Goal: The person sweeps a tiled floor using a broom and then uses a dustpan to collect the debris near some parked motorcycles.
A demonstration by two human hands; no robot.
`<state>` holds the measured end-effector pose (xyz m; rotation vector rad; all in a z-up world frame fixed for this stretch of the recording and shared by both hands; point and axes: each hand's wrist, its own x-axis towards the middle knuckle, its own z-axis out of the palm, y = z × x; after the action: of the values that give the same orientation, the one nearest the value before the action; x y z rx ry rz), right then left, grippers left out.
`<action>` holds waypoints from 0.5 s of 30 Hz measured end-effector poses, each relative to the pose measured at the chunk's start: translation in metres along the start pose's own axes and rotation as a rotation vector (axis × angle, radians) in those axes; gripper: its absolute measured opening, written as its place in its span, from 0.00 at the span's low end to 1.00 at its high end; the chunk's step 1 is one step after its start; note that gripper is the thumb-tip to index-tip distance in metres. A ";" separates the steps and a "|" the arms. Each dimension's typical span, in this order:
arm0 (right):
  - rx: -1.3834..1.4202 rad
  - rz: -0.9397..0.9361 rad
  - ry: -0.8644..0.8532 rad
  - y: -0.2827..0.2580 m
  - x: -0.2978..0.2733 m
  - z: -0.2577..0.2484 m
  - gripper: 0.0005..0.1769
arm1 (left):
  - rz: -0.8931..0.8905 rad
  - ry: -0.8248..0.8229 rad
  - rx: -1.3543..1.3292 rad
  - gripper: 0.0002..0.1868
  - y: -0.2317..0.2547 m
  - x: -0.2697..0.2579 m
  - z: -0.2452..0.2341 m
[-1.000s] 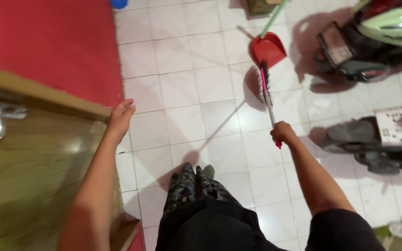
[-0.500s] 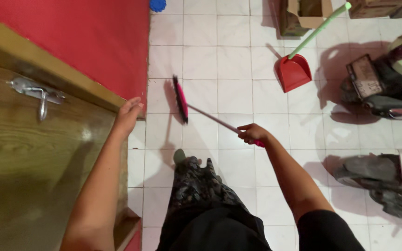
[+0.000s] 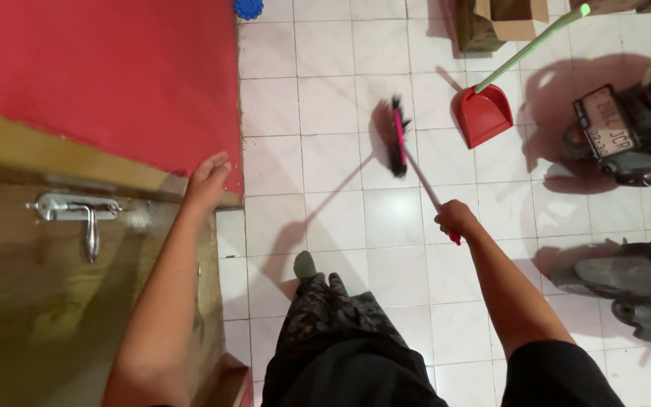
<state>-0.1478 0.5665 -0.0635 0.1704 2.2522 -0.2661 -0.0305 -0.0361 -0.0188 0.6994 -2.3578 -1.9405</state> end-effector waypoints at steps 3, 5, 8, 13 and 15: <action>0.401 -0.027 -0.012 -0.023 -0.008 -0.017 0.16 | 0.033 -0.005 -0.003 0.25 -0.005 0.032 -0.014; 0.402 -0.059 -0.044 -0.041 -0.019 -0.030 0.18 | 0.003 -0.021 -0.058 0.25 -0.002 0.046 -0.021; 0.464 -0.150 -0.144 -0.077 -0.025 -0.035 0.19 | 0.015 -0.049 -0.056 0.26 0.009 0.068 -0.025; 0.668 -0.251 -0.426 -0.139 -0.003 0.005 0.21 | -0.023 -0.065 -0.061 0.26 0.029 0.075 -0.019; 0.712 -0.236 -0.462 -0.167 0.010 0.034 0.20 | -0.018 -0.071 -0.056 0.26 0.034 0.079 -0.015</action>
<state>-0.1645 0.3964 -0.0698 0.1900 1.6370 -1.1119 -0.1086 -0.0725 -0.0050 0.6619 -2.3341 -2.0636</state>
